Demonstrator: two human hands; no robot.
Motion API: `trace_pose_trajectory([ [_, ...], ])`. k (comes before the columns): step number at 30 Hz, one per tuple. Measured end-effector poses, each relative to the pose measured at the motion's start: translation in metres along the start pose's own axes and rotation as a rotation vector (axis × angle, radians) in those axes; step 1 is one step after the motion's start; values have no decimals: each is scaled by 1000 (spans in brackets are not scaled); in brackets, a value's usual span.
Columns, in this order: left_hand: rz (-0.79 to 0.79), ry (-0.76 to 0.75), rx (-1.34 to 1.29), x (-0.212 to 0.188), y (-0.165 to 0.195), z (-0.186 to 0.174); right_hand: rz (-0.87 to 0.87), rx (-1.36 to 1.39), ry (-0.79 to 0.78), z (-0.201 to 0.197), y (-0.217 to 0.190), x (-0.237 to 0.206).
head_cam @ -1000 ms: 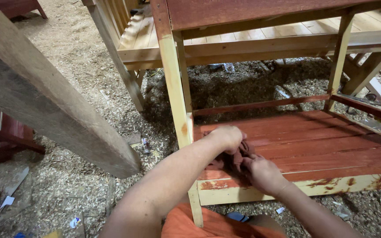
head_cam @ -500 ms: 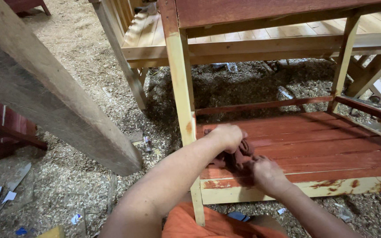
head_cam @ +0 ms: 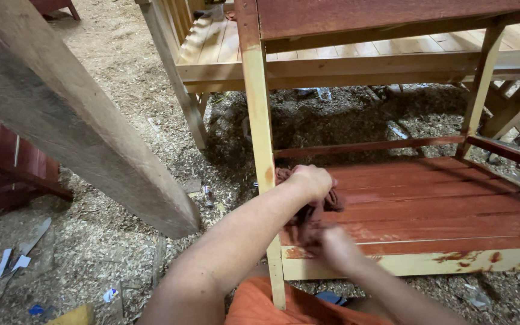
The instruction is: The person wipes a reddish-brown stain onto the slats and frame of an unfinished wooden bench using a cloth, working across the seat boards and edges. They reposition around the bench to coat the remaining bare wood sections.
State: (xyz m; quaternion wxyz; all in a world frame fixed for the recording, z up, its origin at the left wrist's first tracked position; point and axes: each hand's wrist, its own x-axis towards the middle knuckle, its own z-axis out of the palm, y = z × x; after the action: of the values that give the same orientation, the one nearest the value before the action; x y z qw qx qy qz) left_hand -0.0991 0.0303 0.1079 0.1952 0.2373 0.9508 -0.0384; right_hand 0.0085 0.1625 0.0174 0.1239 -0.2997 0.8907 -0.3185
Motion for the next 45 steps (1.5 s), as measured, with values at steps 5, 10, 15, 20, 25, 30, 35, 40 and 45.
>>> trace_pose_trajectory([
  [5,-4,-34,51,-8,-2,12,-202,9,178,44,-18,23],
  [10,-3,-73,14,-8,-8,6,-122,-122,41,21,4,21],
  [15,-8,-33,-36,-5,-1,5,-274,-424,5,-11,27,-3],
  [20,-3,-81,-12,-2,-4,7,-51,-68,173,19,0,1],
  [25,-14,-76,51,-4,-8,14,256,411,45,43,-26,25],
  [30,-34,-106,13,1,-8,18,-470,-222,190,22,-7,24],
  [35,20,15,-7,16,7,20,-4,146,80,-34,41,-18],
  [40,111,5,-122,27,50,19,-89,-295,50,-106,89,-63],
  [45,159,88,-123,34,83,11,23,-424,-13,-128,106,-79],
])
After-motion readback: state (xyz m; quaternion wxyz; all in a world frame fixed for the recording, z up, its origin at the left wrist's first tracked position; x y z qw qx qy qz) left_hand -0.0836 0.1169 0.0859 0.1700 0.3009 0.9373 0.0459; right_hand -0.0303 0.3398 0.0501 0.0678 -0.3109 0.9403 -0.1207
